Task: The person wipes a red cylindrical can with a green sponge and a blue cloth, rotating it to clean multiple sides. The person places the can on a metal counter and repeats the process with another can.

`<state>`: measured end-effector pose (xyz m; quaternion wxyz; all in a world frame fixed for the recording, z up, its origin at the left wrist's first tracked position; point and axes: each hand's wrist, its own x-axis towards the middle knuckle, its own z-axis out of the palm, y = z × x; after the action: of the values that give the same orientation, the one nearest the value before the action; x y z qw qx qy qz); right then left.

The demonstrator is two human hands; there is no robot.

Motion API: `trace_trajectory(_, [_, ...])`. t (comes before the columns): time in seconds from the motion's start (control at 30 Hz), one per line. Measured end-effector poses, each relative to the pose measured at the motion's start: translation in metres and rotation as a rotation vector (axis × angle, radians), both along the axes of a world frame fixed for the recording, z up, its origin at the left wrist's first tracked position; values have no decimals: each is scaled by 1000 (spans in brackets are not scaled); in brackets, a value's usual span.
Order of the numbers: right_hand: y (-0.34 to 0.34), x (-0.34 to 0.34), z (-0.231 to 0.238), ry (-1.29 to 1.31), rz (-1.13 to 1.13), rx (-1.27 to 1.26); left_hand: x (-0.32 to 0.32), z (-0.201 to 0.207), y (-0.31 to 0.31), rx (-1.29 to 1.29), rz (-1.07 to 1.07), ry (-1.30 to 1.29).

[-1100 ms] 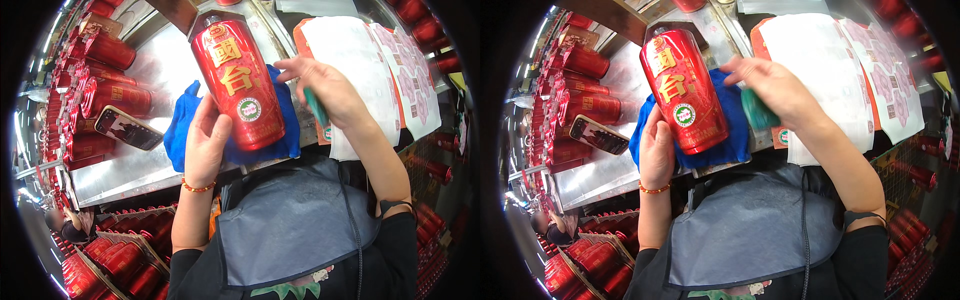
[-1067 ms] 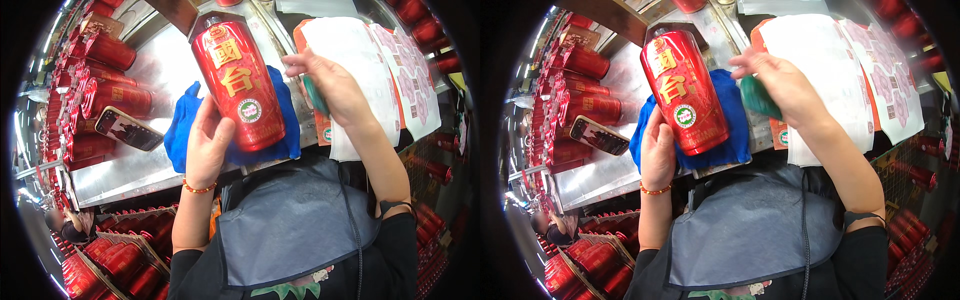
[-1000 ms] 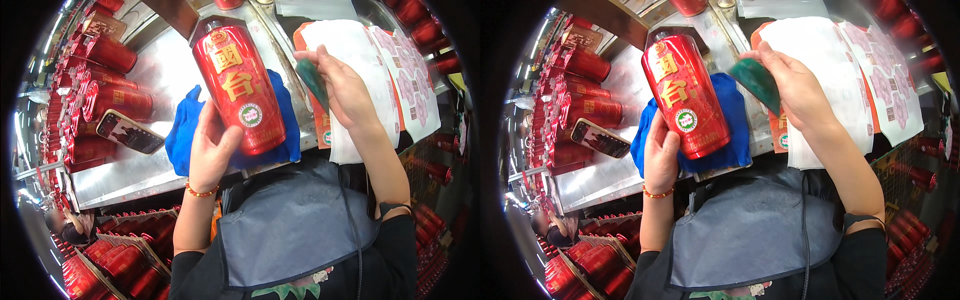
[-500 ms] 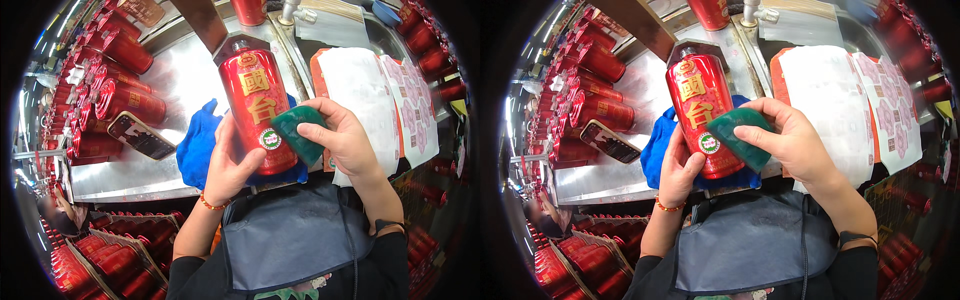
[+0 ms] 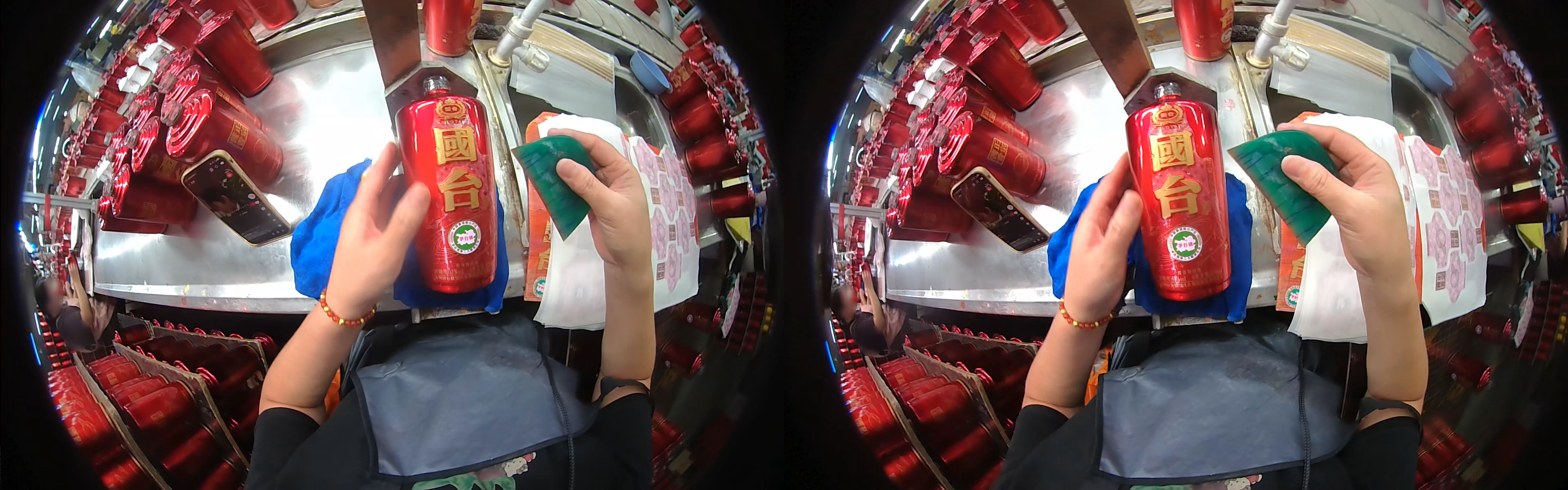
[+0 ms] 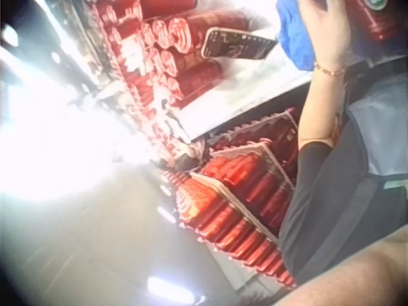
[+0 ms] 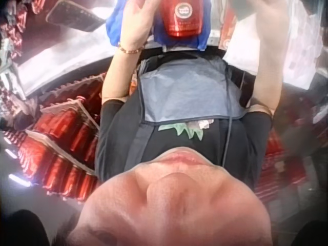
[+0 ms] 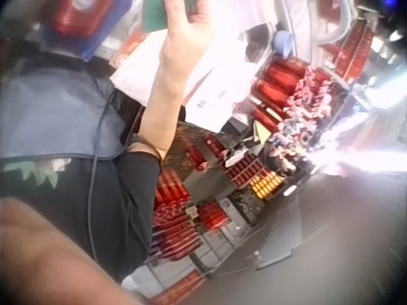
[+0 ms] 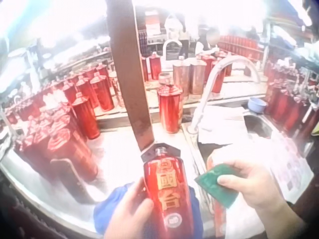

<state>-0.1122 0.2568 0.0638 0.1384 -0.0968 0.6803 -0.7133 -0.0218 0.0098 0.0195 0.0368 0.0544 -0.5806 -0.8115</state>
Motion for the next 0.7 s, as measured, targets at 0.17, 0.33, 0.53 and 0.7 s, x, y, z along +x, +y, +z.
trace_trajectory(0.17, [-12,-19,6,-32,108,23,-33,10,2,43,105,61])
trace_trajectory(0.33, [-14,-34,5,-13,137,-4,-39,13,9,49,103,1])
trace_trajectory(0.53, [-21,-43,2,-41,250,1,-39,14,11,126,111,-2])
trace_trajectory(0.7, [-34,-40,1,19,289,189,-41,13,11,113,93,10])
